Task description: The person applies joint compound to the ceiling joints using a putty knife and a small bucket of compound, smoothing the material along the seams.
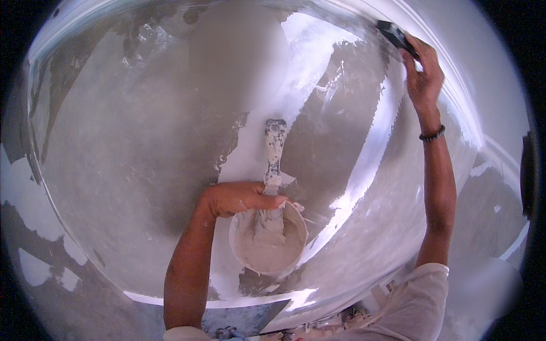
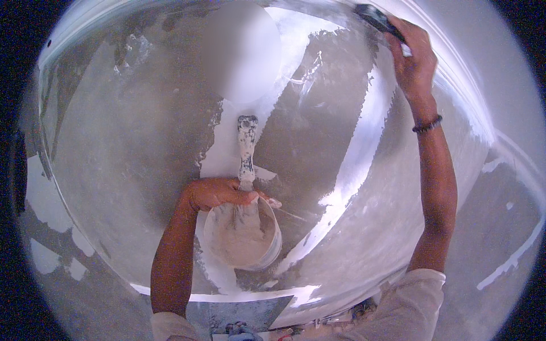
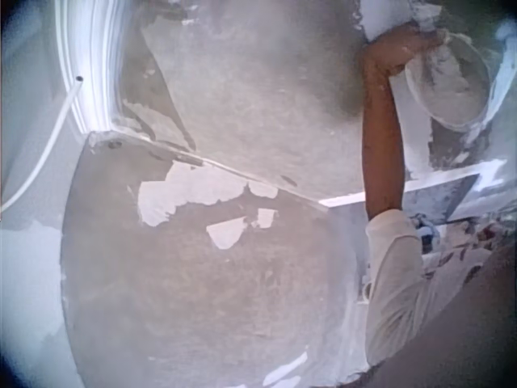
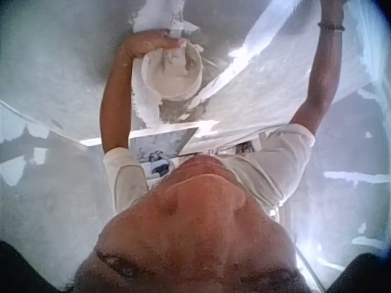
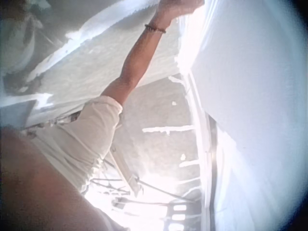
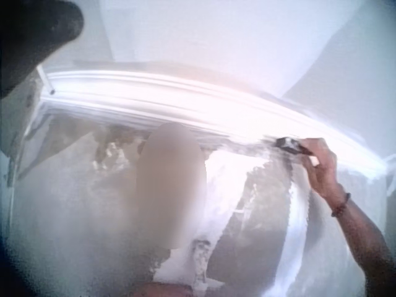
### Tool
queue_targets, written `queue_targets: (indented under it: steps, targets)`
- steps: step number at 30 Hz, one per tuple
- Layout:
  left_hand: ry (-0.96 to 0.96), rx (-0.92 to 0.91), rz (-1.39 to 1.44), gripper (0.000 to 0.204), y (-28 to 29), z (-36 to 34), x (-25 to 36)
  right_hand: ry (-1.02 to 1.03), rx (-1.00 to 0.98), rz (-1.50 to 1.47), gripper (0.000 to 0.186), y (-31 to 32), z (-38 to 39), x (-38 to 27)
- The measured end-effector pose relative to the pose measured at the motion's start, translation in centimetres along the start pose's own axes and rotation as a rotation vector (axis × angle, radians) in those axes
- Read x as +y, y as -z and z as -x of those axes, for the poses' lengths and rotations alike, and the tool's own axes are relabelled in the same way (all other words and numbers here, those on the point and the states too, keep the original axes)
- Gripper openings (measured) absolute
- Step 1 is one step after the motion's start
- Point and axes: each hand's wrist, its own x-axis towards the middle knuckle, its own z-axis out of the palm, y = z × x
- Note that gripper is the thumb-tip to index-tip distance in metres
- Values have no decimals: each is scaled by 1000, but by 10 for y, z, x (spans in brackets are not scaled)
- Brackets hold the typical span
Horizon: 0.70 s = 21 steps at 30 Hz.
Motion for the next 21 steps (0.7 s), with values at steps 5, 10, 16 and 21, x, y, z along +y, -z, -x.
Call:
queue_targets:
  steps: [5,10,16,21]
  targets:
    - [-55,-30,54,50,6,-18,-24,218,-109,-4,32,-31,-33,-33]
    - [-54,-11,64,46,-1,-8,-8,143,-70,-49,14,-35,-66,-70]
    - [-38,-31,111,48,6,-13,-26,-36,-158,155,28,-2,17,36]
    - [19,50,108,44,2,-9,-18,-192,33,29,30,27,40,38]
